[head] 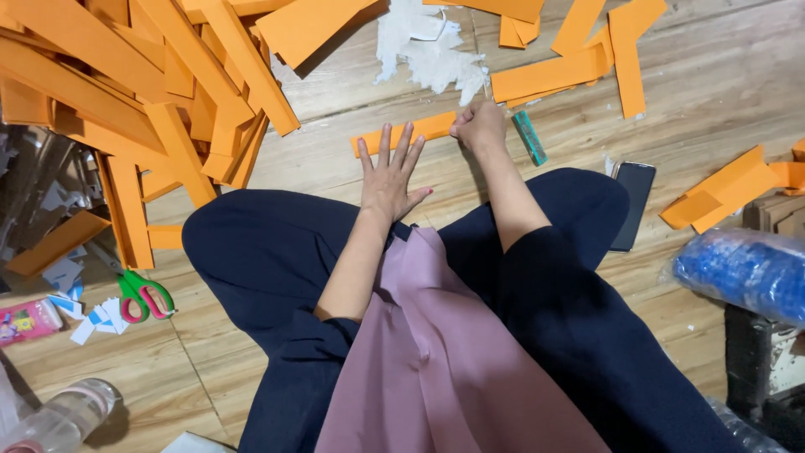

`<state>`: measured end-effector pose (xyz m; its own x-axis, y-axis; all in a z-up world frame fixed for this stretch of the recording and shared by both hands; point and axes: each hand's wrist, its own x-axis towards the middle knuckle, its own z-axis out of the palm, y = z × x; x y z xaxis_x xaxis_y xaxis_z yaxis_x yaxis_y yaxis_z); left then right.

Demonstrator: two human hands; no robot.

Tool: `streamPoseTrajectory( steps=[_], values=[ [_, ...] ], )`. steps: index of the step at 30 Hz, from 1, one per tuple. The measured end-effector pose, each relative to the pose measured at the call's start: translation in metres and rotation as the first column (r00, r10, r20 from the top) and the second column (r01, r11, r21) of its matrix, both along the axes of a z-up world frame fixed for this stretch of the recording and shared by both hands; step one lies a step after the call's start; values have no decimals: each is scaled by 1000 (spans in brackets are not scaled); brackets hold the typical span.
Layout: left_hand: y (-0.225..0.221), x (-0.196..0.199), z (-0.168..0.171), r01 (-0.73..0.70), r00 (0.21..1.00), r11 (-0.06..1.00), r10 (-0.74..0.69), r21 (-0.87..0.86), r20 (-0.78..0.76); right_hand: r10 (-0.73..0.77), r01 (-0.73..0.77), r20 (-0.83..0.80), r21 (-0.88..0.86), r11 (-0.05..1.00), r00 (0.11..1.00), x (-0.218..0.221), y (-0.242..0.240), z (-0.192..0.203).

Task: The person is picking up orange paper strips from a pile, folding them, and organizing them into a new stack on the floor.

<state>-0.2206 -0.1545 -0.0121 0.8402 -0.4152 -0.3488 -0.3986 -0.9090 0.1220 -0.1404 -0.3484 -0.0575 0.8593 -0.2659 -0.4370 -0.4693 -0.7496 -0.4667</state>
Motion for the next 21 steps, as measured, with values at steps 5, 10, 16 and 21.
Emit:
streamPoseTrajectory(
  steps=[5, 10, 16, 21],
  values=[
    [1, -6, -23, 31, 972, 999, -40, 43, 230, 85, -134, -210, -233, 963, 974, 8, -26, 117],
    [1, -8, -26, 28, 970, 1000, -29, 10, 242, 324, -199, 158, -523, 829, 933, -44, -216, 64],
    [3, -8, -22, 22, 964, 1000, -24, 10, 266, 477, -318, -4, -749, 581, 879, -149, -227, 42],
    [2, -8, -21, 31, 977, 1000, -31, 3, 212, 366, -316, -55, -630, 709, 929, -174, -237, 42]
  ],
)
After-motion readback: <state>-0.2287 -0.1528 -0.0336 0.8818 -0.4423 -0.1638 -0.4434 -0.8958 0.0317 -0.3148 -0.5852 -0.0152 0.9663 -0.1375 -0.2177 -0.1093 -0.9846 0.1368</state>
